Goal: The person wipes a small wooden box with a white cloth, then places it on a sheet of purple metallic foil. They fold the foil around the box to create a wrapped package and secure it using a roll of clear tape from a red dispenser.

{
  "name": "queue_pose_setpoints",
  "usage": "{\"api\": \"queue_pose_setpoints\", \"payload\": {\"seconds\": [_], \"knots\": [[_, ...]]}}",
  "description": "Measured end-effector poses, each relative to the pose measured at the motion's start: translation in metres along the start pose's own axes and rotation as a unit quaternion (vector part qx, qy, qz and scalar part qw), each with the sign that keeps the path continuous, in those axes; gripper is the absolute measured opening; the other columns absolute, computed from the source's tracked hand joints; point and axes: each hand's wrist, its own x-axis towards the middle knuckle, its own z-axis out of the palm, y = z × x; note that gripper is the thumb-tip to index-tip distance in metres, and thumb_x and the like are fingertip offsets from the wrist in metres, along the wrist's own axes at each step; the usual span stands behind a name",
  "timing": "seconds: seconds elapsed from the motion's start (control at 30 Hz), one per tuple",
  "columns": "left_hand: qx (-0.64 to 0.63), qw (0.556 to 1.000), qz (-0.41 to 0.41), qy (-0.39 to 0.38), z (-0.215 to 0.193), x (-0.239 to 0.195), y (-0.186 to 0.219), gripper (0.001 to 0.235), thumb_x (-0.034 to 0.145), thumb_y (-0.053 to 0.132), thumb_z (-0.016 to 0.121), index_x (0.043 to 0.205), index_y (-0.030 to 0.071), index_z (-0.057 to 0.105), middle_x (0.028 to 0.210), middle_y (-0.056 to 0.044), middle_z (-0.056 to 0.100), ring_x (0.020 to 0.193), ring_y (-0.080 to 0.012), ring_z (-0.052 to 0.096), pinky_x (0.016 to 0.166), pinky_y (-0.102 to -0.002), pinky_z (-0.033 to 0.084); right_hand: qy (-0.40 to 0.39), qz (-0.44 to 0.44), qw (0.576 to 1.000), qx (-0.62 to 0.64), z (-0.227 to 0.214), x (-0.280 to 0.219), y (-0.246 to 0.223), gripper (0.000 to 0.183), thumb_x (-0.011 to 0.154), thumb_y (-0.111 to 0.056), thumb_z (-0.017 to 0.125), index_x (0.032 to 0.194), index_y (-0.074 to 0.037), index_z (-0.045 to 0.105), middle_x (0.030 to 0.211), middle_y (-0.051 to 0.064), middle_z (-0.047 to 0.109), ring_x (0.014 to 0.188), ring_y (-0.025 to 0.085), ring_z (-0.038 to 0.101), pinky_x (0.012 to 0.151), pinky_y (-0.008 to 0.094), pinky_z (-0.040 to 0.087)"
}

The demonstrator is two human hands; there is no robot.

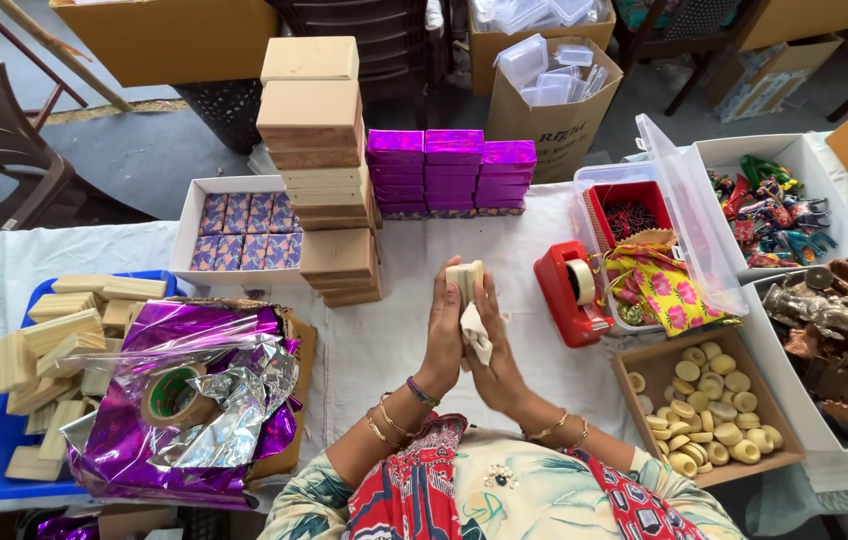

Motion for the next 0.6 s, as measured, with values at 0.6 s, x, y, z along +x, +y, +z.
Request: {"api": "queue_pose_setpoints", "payload": {"seconds": [0.6], "knots": [[0.002,0.999,-0.049,-0.023,0.017,-0.026,-0.021,0.060,0.106,0.057,0.036,0.152,0.018,0.041,0.145,-0.003,0.050,0.134,-0.0107,0.048,0.111,-0.028,0.041,0.008,0.296,0.923,0.244,-0.041,0.066,0.003,0.067,0.107,-0.037,0.040,0.167,-0.008,0.028,0.162,0.020,0.042,0.138,0.041,0.049,0.115,0.042,0.037]]}}
